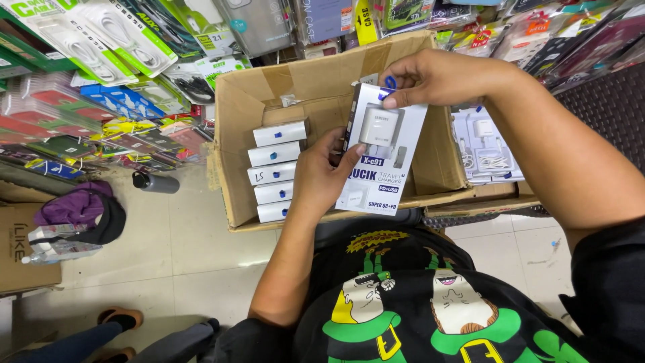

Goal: The person is unpacking phone chargers from cardboard boxes and inspecting the contents.

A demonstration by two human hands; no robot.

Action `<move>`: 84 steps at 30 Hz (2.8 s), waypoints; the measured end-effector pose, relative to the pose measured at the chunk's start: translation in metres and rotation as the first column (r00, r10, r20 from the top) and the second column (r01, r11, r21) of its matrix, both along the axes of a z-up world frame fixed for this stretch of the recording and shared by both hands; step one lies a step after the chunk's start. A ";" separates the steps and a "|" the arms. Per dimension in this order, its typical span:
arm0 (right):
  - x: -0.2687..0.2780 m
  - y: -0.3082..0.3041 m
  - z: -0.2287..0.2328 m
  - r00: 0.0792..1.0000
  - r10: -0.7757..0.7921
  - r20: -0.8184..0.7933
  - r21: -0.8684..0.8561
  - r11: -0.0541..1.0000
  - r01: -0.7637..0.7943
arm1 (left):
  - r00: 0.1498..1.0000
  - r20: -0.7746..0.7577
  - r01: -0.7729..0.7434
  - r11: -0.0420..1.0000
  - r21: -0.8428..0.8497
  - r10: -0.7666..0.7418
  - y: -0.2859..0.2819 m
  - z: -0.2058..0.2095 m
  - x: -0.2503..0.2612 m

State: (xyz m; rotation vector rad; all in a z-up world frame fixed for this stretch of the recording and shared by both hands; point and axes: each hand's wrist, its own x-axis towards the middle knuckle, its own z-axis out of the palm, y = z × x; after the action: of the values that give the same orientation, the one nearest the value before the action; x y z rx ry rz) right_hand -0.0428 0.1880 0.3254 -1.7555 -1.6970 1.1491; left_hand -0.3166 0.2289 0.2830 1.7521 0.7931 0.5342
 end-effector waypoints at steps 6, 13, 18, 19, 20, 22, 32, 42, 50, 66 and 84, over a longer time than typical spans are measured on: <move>-0.002 0.006 0.017 0.985 -0.144 0.093 -0.062 0.987 0.150 | 1.000 -0.006 -0.003 0.999 0.038 0.003 0.004 0.003 0.004; -0.006 0.010 0.009 0.992 -0.116 0.042 0.171 0.979 0.107 | 1.000 -0.012 -0.010 0.999 0.038 0.010 0.011 0.001 0.001; -0.021 0.007 0.008 0.947 -0.292 0.135 0.370 0.902 0.225 | 1.000 0.003 -0.019 0.999 0.042 0.019 0.012 -0.015 0.001; -0.026 0.004 0.014 0.947 -0.292 0.135 0.370 0.901 0.225 | 1.000 0.003 -0.019 0.999 0.043 0.019 0.012 -0.016 0.000; -0.031 0.002 0.020 0.937 -0.305 0.169 0.396 0.892 0.219 | 1.000 0.005 -0.026 1.000 0.008 0.026 0.013 -0.018 0.000; -0.040 -0.007 0.032 0.926 -0.321 0.201 0.421 0.881 0.214 | 1.000 0.007 -0.030 0.999 -0.026 0.030 0.013 -0.024 0.000; -0.074 -0.073 0.029 0.959 -0.245 0.141 0.561 0.818 0.126 | 0.970 0.222 -0.165 0.946 0.281 0.103 0.013 -0.042 -0.003; -0.107 -0.090 0.034 0.871 -0.262 0.416 0.540 0.842 -0.004 | 0.942 0.335 -0.178 0.867 0.465 0.013 0.020 -0.047 -0.008; -0.042 -0.091 -0.014 0.989 -0.150 0.009 0.413 0.901 0.133 | 0.981 0.185 -0.057 0.823 0.566 -0.060 0.018 -0.037 -0.011; 0.056 -0.107 -0.047 0.279 -0.058 -0.959 0.132 0.777 0.615 | 0.993 0.001 0.112 0.931 0.347 -0.120 0.034 0.042 -0.057; -0.019 -0.089 -0.087 0.040 -0.132 -0.990 -0.037 0.536 0.843 | 0.985 -0.171 0.024 0.974 0.224 0.015 0.026 0.028 -0.065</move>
State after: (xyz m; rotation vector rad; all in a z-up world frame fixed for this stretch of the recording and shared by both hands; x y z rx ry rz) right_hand -0.0615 0.0993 0.2382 -0.7036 -0.3421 0.7860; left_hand -0.3819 0.2546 0.3106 2.0306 0.8753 0.4902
